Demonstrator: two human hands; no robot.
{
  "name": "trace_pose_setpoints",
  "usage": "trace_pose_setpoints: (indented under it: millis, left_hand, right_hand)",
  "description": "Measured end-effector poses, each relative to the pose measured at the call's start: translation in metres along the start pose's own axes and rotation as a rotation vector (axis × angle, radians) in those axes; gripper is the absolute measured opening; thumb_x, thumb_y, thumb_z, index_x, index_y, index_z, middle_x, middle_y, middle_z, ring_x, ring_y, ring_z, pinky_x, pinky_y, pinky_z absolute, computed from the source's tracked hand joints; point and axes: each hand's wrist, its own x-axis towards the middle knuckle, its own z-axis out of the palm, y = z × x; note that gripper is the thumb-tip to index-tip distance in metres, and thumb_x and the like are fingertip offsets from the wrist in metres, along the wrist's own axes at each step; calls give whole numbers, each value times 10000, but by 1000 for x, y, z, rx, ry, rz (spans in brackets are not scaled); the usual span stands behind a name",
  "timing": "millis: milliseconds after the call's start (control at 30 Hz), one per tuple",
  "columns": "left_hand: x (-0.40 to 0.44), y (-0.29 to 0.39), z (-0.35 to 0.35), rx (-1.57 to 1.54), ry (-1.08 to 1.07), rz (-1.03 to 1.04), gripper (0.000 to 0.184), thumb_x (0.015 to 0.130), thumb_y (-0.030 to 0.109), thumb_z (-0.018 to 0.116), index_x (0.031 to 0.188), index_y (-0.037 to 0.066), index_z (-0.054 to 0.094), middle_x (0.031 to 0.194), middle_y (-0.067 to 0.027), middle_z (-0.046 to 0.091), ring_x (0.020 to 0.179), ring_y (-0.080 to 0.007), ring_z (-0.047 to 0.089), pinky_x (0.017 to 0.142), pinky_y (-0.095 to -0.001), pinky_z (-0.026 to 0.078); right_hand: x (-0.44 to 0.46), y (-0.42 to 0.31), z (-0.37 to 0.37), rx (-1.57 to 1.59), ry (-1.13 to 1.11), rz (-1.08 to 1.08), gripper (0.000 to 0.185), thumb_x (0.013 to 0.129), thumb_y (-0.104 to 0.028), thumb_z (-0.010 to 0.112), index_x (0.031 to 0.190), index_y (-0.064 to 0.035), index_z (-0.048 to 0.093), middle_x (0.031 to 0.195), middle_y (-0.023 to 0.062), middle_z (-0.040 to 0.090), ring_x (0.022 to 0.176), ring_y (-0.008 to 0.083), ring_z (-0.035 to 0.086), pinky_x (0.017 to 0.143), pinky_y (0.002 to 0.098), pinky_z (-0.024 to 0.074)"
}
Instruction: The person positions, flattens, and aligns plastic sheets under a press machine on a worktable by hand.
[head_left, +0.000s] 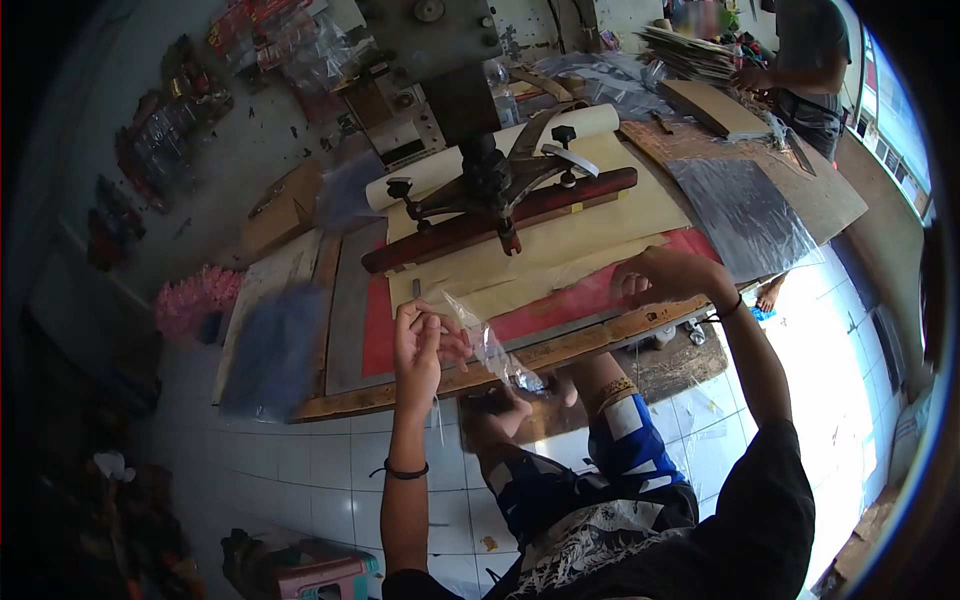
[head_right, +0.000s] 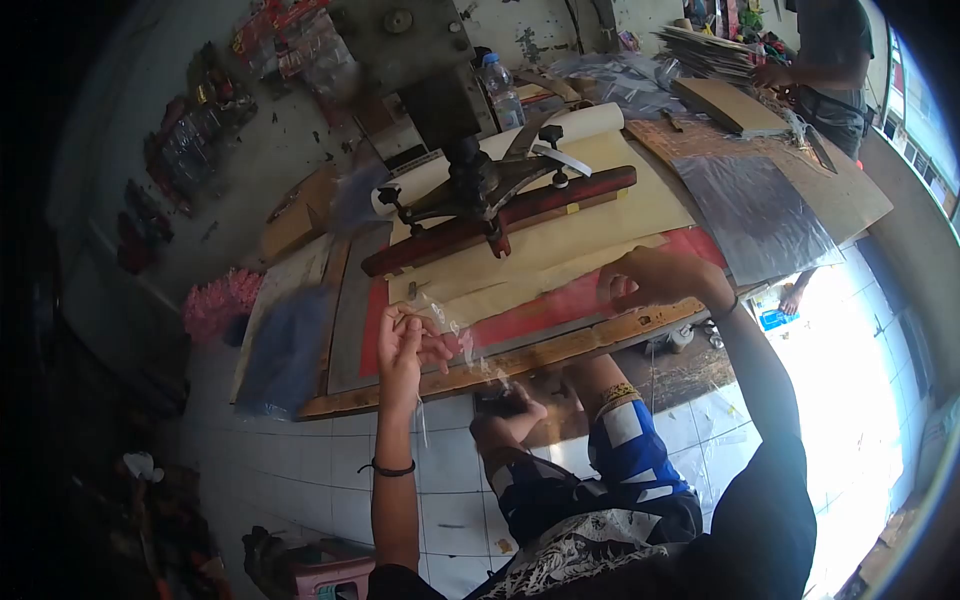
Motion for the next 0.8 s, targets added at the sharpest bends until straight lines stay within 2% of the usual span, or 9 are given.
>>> trace_pose_setpoints:
  millis: [67, 167, 267, 367, 400, 567, 667, 767, 800]
  left_hand:
    - [-1, -6, -6, 48, 27, -4, 437, 1097, 213, 523, 1485, 111, 351, 943, -119, 629, 668, -199, 702, 472, -314, 569]
    - [7, 4, 10, 11, 89, 63, 450, 1088, 177, 532, 1508, 133, 377, 961, -99, 629, 621, -165, 673, 462, -275, 546]
    - [26, 3, 1, 576, 63, 144, 418, 1040, 92, 583, 1450, 115, 502, 1043, -134, 626, 791, -220, 675, 672, -353, 578]
    - [25, -8, 20, 1230, 174, 582, 441, 983, 69, 651, 1417, 122, 596, 1140, -166, 582, 1029, -294, 608, 936, -464, 496]
    - [21, -5, 29, 1085, -23, 378, 380, 1040, 245, 618, 1405, 141, 630, 1325, -159, 554, 1336, -379, 465, 1209, -503, 320]
    - [25, -43, 22, 1177, -341, 253, 582, 1019, 496, 582, 1420, 74, 599, 1558, -130, 471, 1430, -390, 416, 1242, -508, 282]
    - [26, -25, 28, 1288, -382, 250, 659, 1011, 524, 582, 1431, 17, 564, 1555, -142, 481, 1441, -380, 413, 1249, -507, 269]
    - [22, -31, 38, 1336, -327, 314, 653, 1015, 503, 584, 1419, -9, 556, 1512, -163, 518, 1427, -380, 430, 1246, -502, 275]
    - [18, -40, 40, 1339, -297, 347, 644, 1018, 496, 582, 1411, -14, 559, 1499, -169, 527, 1423, -382, 435, 1244, -501, 277]
  right_hand:
    - [-2, 7, 4, -4, -7, 9, 195, 975, -198, 690, 1100, -49, 716, 932, 85, 760, 852, 212, 741, 766, 345, 584]
    - [0, 17, -4, 271, 180, 69, 202, 1023, -181, 637, 1127, -27, 714, 944, 73, 762, 822, 141, 730, 713, 284, 576]
    - [12, 42, -4, 279, 407, 145, 220, 1024, -176, 620, 1102, 7, 715, 879, 73, 739, 808, 128, 715, 691, 286, 558]
    - [28, 71, 21, 172, 595, 135, 235, 990, -188, 653, 1086, 14, 728, 856, 126, 745, 793, 166, 722, 687, 324, 546]
    - [32, 79, 36, 101, 652, 139, 235, 982, -192, 662, 1086, 8, 730, 856, 134, 749, 784, 174, 723, 685, 331, 545]
    - [39, 72, 45, 31, 777, 142, 196, 942, -181, 695, 1072, -38, 730, 793, 96, 747, 661, 259, 701, 655, 383, 542]
    - [36, 50, 35, -51, 812, 331, 217, 943, -186, 703, 1118, -57, 710, 890, 90, 751, 803, 284, 710, 753, 402, 544]
    - [35, 39, 37, -361, 933, -5, 263, 943, -191, 712, 1175, -69, 685, 1043, 87, 735, 1010, 301, 672, 891, 438, 503]
    - [30, 36, 36, -282, 679, 4, 351, 973, -260, 691, 1275, -83, 669, 1321, 108, 666, 1274, 317, 568, 1085, 476, 413]
